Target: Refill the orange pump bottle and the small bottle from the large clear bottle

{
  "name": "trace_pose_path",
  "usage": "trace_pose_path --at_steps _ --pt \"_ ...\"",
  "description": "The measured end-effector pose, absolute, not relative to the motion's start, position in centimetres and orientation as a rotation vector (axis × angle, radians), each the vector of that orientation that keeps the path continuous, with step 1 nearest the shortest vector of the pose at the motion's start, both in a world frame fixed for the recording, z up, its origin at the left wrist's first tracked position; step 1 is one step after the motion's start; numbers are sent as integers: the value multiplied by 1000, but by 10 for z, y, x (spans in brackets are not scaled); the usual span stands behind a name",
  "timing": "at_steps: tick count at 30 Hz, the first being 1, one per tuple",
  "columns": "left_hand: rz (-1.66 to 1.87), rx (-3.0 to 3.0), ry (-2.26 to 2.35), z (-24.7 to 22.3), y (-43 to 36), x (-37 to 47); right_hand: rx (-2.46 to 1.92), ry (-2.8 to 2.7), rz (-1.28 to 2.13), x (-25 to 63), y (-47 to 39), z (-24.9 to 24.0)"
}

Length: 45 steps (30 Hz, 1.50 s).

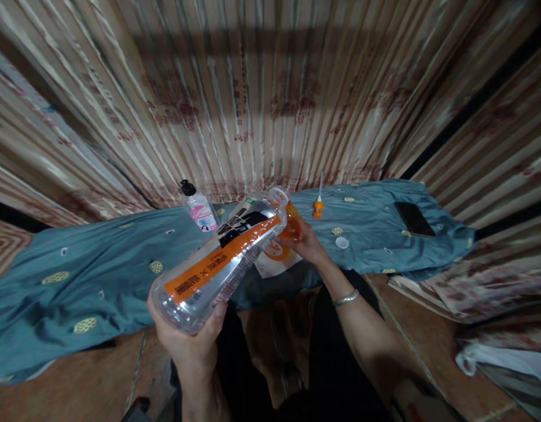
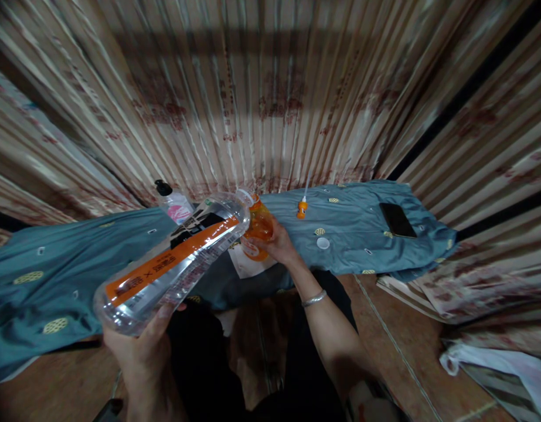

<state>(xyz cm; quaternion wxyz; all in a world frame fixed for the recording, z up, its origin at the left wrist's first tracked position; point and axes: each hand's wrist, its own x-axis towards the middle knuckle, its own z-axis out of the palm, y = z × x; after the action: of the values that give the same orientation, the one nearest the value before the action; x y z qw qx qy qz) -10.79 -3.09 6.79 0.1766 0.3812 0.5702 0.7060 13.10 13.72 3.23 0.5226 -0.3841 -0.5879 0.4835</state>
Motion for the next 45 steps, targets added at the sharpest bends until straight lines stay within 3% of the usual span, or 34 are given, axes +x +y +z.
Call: trace_pose_path --at_steps 45 --pt "2011 1140 1615 68 -30 -107 -922 -1411 1176 133 137 31"
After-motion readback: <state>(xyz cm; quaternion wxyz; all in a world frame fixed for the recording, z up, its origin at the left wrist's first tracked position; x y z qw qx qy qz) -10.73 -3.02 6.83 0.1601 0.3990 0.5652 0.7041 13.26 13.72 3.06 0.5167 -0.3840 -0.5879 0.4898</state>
